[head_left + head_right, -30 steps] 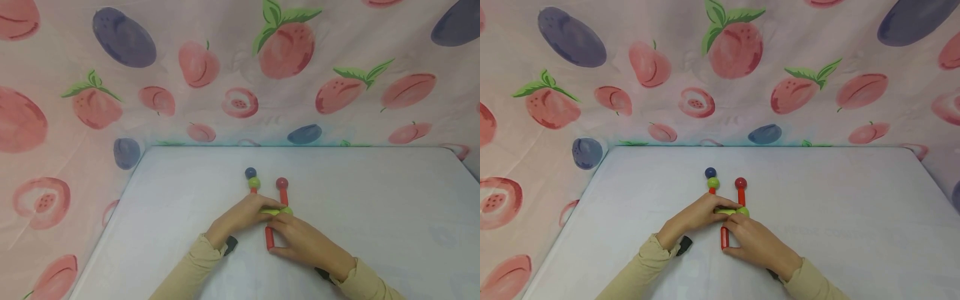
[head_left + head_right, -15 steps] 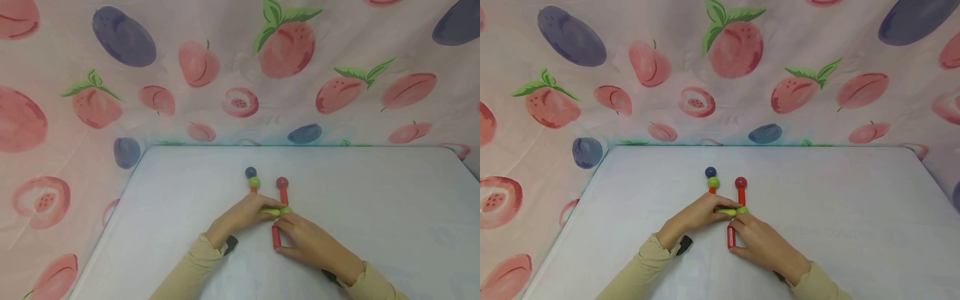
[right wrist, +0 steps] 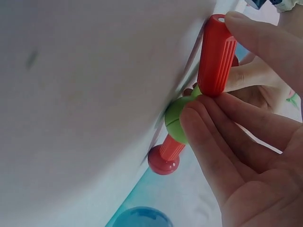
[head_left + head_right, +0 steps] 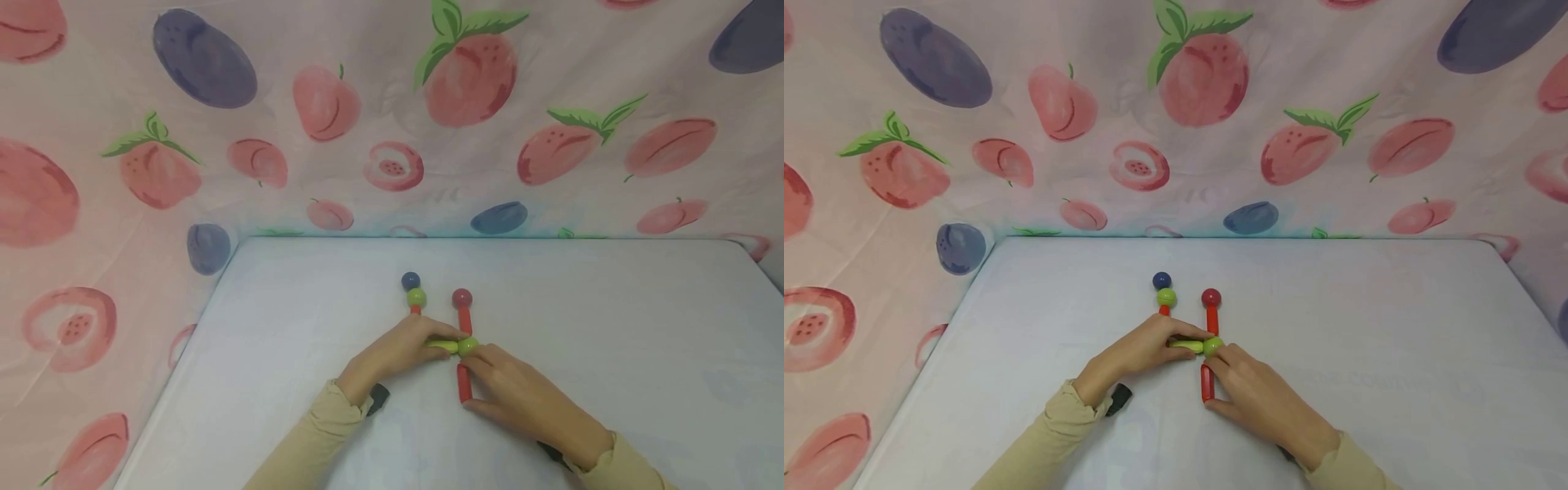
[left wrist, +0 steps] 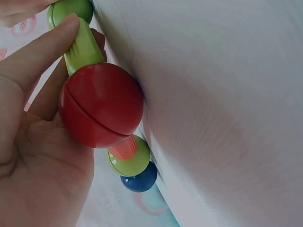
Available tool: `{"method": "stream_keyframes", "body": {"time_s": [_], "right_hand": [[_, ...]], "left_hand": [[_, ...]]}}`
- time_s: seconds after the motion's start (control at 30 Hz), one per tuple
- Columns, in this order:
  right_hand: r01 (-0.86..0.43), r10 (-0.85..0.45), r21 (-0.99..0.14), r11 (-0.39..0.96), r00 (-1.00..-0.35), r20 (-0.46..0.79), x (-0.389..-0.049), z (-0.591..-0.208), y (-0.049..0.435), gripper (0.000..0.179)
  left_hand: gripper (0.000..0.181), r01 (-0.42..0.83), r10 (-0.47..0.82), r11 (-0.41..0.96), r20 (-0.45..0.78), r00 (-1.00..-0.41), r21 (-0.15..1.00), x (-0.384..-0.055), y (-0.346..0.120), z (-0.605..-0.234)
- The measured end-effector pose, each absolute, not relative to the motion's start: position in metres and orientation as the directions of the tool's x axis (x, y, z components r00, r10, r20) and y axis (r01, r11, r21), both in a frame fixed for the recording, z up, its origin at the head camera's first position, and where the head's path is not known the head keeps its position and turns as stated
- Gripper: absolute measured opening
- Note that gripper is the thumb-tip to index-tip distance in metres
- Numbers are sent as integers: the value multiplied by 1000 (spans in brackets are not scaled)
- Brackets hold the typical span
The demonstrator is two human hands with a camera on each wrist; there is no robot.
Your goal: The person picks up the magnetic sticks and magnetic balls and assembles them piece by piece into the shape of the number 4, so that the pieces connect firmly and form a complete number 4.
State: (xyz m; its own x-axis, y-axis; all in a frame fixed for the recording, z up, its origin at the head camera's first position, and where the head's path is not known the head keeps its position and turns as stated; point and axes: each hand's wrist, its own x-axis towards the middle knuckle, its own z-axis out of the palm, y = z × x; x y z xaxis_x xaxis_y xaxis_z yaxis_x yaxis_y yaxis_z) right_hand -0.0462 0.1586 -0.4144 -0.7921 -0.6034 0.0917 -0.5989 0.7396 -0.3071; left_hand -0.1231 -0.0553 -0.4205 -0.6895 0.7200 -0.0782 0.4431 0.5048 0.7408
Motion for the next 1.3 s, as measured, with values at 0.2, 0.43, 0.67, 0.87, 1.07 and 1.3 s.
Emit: {"method": "stream_keyframes", "body": {"time_s": [0.2,0.43,0.67,0.87,1.07,1.3], "right_hand": [[-584,-585,-302,754,-805,97,-44,-413,163,67],[-578,-573,-294,761,-812,110,-44,-413,165,67],[-579,-567,-297,760,-813,133,-43,-414,166,67],[-582,-561,-285,762,-813,159,-43,-416,165,65],[-595,-564,-264,759,-804,190,-43,-418,165,64],[-604,-566,-251,757,-797,209,-43,-418,166,63]], "left_hand": [[39,454,718,517,-79,-692,726,-123,-55,-420],[39,449,714,524,-86,-694,723,-122,-55,-419],[39,445,715,519,-86,-694,729,-123,-54,-419],[39,447,714,523,-86,-695,726,-122,-54,-418],[39,444,712,522,-85,-697,728,-122,-54,-418],[39,444,711,526,-89,-698,725,-122,-54,-418]]}}
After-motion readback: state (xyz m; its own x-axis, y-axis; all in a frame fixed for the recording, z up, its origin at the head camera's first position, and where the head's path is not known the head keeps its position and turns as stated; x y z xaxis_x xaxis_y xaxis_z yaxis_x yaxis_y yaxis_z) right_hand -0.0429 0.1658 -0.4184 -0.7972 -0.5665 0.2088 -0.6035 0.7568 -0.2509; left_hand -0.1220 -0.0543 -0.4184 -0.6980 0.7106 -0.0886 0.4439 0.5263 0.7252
